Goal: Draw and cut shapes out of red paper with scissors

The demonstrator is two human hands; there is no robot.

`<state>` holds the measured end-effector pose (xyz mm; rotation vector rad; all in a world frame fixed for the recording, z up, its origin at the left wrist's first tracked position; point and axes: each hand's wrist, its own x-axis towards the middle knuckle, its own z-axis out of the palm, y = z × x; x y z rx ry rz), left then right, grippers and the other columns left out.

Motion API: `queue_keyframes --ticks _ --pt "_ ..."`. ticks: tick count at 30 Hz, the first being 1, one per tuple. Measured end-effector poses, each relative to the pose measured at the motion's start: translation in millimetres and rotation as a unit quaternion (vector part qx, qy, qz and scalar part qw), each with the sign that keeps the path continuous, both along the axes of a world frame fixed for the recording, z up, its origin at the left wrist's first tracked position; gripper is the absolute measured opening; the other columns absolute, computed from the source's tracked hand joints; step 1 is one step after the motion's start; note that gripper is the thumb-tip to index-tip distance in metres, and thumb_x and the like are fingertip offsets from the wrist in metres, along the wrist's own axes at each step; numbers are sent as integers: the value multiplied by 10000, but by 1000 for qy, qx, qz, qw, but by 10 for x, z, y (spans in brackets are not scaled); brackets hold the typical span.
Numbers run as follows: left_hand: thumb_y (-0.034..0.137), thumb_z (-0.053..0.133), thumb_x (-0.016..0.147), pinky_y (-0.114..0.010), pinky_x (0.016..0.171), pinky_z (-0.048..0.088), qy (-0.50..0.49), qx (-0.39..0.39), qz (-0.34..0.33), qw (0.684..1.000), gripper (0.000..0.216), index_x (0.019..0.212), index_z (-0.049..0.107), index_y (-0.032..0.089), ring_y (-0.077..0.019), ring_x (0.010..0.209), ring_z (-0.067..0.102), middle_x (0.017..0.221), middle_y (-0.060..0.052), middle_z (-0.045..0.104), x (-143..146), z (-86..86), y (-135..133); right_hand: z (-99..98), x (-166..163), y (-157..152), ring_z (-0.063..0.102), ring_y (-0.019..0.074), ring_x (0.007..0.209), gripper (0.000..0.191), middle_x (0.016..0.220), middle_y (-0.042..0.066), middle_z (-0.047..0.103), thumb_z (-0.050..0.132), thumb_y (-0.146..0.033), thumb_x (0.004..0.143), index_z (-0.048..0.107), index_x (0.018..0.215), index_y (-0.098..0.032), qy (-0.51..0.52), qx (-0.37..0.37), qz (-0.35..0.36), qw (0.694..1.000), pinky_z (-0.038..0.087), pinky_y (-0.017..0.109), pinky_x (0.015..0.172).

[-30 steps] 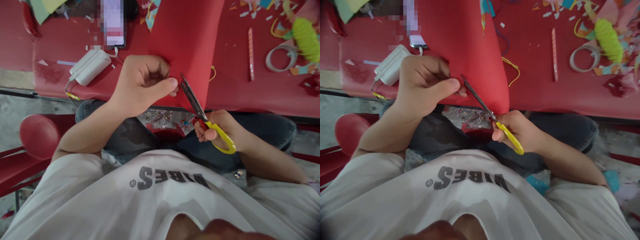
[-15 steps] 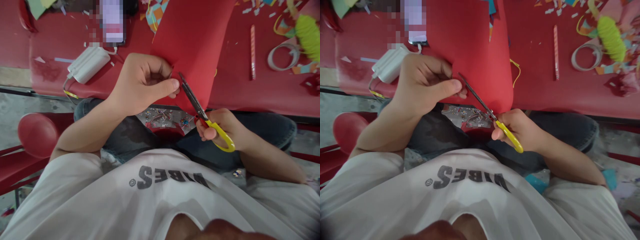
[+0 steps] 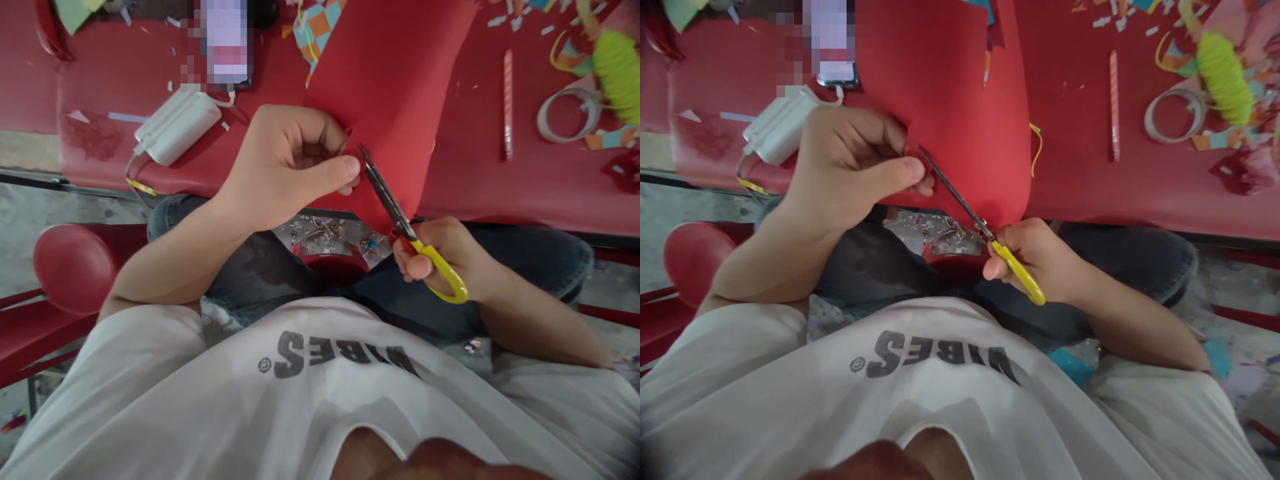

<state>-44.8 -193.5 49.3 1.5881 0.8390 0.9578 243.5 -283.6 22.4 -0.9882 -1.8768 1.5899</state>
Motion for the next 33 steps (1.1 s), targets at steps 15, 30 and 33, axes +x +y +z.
queue_keyframes --ticks 15,30,33 --pt "352 1017 882 -310 604 611 -131 -5 -34 991 222 859 838 224 -170 655 756 770 -24 814 -1 -135 142 -93 19 -13 351 98 584 745 630 -13 500 634 -846 1015 564 705 -172 1 39 -4 999 259 302 559" --pt "510 1006 879 -322 622 646 -131 -19 -11 991 337 836 811 239 -161 671 732 764 -17 780 72 -110 34 -76 -24 -48 352 97 588 725 643 -13 508 745 -829 945 568 701 -169 14 -7 -32 999 223 321 565" --pt "500 992 898 -322 625 645 -130 -7 -6 991 329 839 818 227 -165 679 729 760 -33 765 75 -112 36 -68 -23 -51 364 97 588 703 644 -14 515 757 -798 966 573 709 -170 12 1 -32 999 247 312 564"
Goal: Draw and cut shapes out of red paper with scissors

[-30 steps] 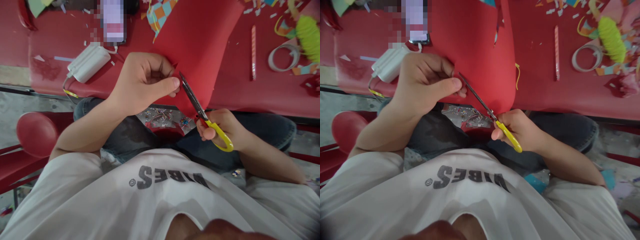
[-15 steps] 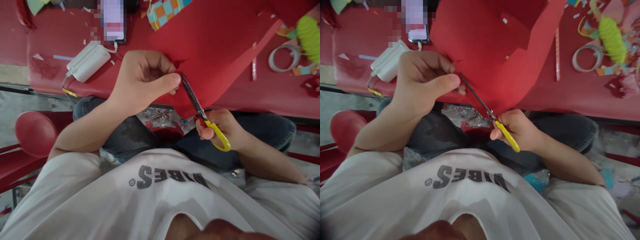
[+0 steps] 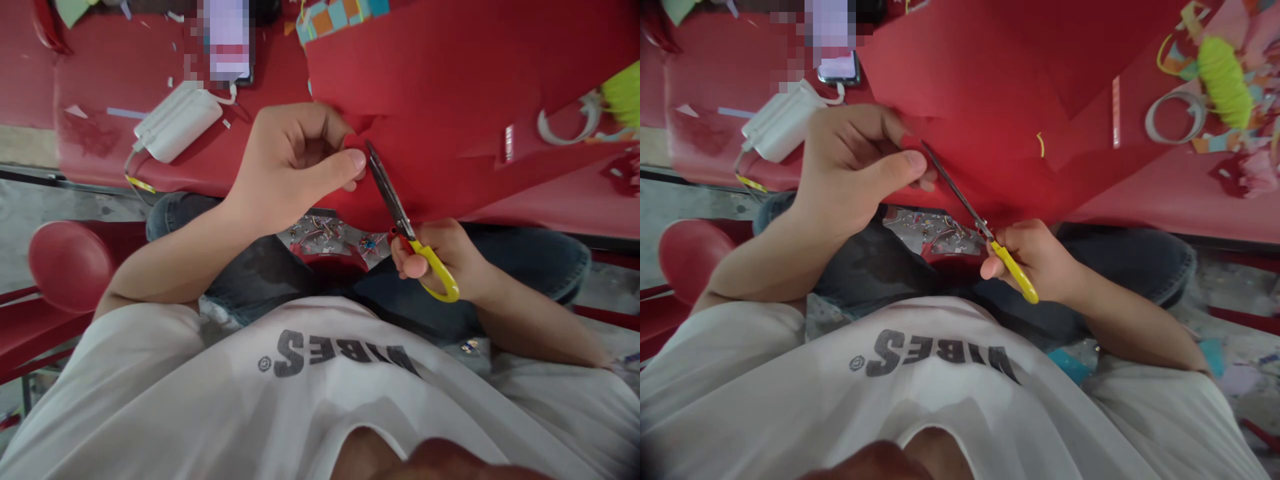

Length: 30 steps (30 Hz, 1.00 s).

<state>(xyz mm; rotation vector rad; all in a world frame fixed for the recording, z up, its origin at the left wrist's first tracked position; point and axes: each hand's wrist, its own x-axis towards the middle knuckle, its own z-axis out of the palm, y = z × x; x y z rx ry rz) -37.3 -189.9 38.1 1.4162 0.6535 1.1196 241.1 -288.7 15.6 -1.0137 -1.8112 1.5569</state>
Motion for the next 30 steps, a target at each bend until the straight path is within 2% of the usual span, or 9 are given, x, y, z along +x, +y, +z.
queue_keyframes --ticks 6,10,16,20,30 --pt "503 998 888 -333 592 605 -14 16 -13 1000 360 830 765 235 -168 651 704 760 -23 744 10 -57 20 -57 -8 -22 352 98 593 702 650 -18 516 757 -813 955 572 730 -175 8 0 -4 1000 256 308 562" --pt "494 947 946 -323 658 620 17 -20 33 999 375 840 713 222 -158 680 700 825 -31 746 48 -60 -74 -172 -42 -64 355 102 591 639 647 -22 513 832 -702 967 549 720 -184 33 -27 -15 999 255 302 553" --pt "386 905 986 -306 696 625 41 -59 59 996 346 846 634 223 -164 723 708 801 -7 709 101 -86 -175 -286 -91 -95 406 131 606 704 675 9 545 802 -829 894 554 707 -197 52 -32 -20 998 322 305 552" --pt "335 921 974 -302 711 627 51 -76 49 995 367 824 604 225 -156 711 698 788 -3 701 95 -74 -161 -294 -95 -99 427 129 609 652 675 7 553 829 -750 929 563 719 -193 54 -27 -22 998 322 305 560" --pt "186 852 978 -293 702 625 49 -71 64 994 229 847 668 222 -159 719 730 796 5 721 99 -56 -170 -196 -124 -97 409 110 592 747 659 -7 527 749 -874 885 537 691 -185 40 -11 -37 998 303 308 567"
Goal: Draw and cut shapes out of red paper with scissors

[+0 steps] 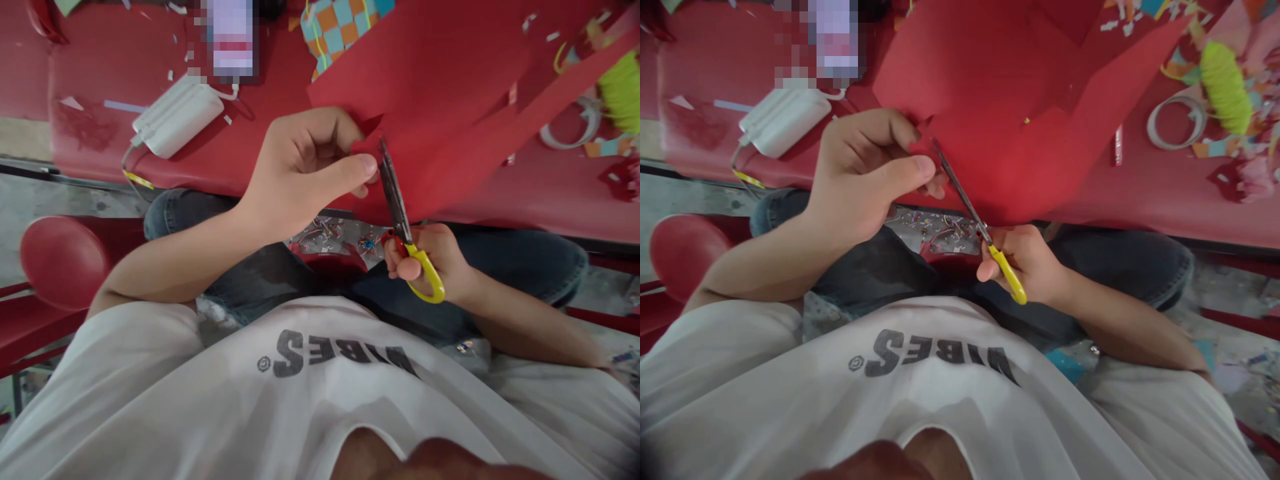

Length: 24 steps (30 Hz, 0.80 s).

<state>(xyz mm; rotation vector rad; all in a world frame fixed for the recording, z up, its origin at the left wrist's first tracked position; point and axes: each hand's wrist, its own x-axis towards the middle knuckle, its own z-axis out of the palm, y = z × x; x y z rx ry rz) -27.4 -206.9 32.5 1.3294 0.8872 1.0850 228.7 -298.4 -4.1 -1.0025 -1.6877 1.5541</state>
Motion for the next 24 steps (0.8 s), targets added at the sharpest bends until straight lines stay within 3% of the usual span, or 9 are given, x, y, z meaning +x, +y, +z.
queue_keyframes --ticks 7,12,17,24 --pt "159 833 1001 -256 672 629 -113 33 -38 992 213 831 707 188 -136 700 753 794 6 731 -25 69 21 31 -11 17 433 96 572 726 637 -13 534 752 -828 940 535 697 -178 -2 27 5 1000 305 290 566" --pt "326 908 988 -250 705 609 -80 39 -23 996 329 823 675 162 -124 723 750 795 8 702 -38 81 32 36 1 22 423 86 569 732 642 -16 530 716 -837 963 540 706 -174 -24 50 10 998 290 286 566" --pt "376 886 1004 -230 651 579 -81 87 -35 992 344 814 676 181 -110 688 708 779 4 717 -29 58 69 13 22 15 385 96 577 732 639 -21 507 740 -845 928 530 700 -182 -19 51 5 999 264 302 563" --pt "567 942 921 -202 589 566 -56 98 -25 993 554 723 588 190 -95 633 697 692 35 634 -31 85 121 13 39 26 370 102 579 725 641 -20 509 726 -847 931 543 695 -186 -36 56 9 998 257 314 558"
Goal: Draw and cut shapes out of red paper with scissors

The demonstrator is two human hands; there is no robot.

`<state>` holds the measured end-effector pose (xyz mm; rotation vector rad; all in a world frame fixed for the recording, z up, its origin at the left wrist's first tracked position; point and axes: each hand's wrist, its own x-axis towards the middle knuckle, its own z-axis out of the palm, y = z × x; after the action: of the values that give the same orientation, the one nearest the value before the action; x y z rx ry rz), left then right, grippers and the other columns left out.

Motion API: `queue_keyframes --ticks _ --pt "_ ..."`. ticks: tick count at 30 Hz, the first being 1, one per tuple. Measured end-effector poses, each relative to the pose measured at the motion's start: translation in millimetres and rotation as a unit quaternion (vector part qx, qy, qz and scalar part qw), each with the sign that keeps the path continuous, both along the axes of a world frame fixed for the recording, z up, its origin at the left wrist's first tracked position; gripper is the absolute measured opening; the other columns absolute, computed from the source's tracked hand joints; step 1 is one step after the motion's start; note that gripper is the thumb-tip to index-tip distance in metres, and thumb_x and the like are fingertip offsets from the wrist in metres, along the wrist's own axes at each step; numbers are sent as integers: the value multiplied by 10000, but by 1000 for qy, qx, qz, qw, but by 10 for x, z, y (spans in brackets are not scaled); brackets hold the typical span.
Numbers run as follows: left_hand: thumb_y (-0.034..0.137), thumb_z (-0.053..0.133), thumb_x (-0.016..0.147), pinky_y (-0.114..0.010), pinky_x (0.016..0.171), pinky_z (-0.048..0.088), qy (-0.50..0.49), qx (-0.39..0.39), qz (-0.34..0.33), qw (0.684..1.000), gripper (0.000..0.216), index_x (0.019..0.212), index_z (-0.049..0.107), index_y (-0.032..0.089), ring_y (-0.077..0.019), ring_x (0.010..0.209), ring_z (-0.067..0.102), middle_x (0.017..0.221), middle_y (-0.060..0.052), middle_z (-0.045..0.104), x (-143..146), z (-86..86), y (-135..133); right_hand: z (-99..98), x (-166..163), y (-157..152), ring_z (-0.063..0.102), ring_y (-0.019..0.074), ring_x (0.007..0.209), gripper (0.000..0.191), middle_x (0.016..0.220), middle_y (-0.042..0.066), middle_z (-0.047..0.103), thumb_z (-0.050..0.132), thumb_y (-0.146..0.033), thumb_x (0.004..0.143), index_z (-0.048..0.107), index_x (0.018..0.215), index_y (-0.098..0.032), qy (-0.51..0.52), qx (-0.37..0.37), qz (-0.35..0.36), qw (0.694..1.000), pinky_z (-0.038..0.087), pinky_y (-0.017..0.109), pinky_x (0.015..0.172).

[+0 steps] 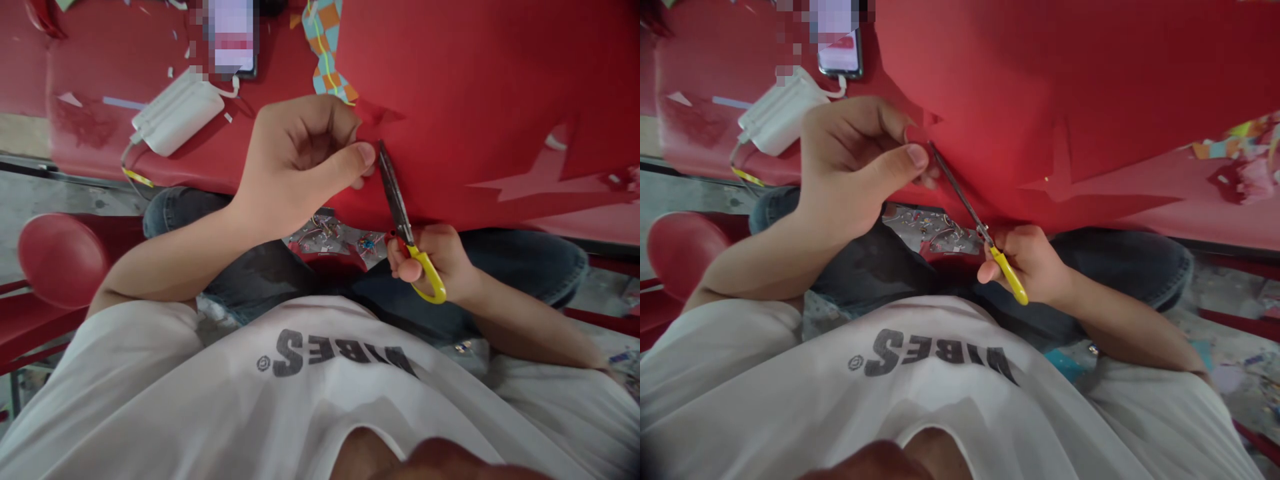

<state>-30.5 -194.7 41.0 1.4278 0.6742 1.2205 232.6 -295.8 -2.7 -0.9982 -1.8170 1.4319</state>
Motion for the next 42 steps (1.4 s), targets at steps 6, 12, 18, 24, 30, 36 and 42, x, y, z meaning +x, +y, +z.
queue_keyframes --ticks 6,12,18,24,30,36,42 --pt "487 875 997 -167 594 518 26 70 -13 997 463 772 676 136 -79 657 716 696 36 702 -69 27 37 26 19 21 342 102 584 733 619 -19 478 721 -836 958 553 679 -179 -14 -1 11 1000 244 322 579" --pt "535 846 967 -131 625 429 91 80 -15 993 469 806 716 113 -31 685 680 682 80 621 -150 102 47 59 37 31 337 109 587 730 618 -19 472 718 -838 963 568 681 -182 -29 2 16 999 242 327 582" --pt "522 843 971 -136 634 397 130 86 -22 988 474 794 699 107 -24 673 663 702 81 536 -207 148 60 90 40 79 324 118 603 667 631 -14 473 720 -730 1042 558 689 -188 -37 57 45 997 220 350 611" --pt "245 905 953 -166 546 397 121 74 -35 989 253 817 741 109 -55 644 619 709 38 586 -265 180 65 123 38 96 313 114 592 688 620 -19 459 706 -750 1037 541 677 -188 -61 74 37 995 203 357 615" --pt "252 917 958 -180 562 426 123 73 -45 989 258 846 751 88 -73 681 668 762 8 698 -265 165 72 167 37 102 330 111 584 714 622 -14 465 641 -787 1053 544 681 -185 -74 62 46 994 209 346 597" --pt "30 870 928 -190 572 508 -13 60 -28 998 130 832 803 87 -96 631 709 714 -1 749 -189 87 84 158 36 87 407 93 561 641 632 -17 506 719 -667 1076 569 693 -175 -41 32 52 997 263 304 555" --pt "216 884 986 -162 554 554 -18 96 -37 995 196 869 768 110 -105 624 762 741 14 770 -158 -57 177 142 43 88 432 83 563 694 630 -14 525 709 -750 1038 577 690 -164 -34 25 53 998 304 275 553"
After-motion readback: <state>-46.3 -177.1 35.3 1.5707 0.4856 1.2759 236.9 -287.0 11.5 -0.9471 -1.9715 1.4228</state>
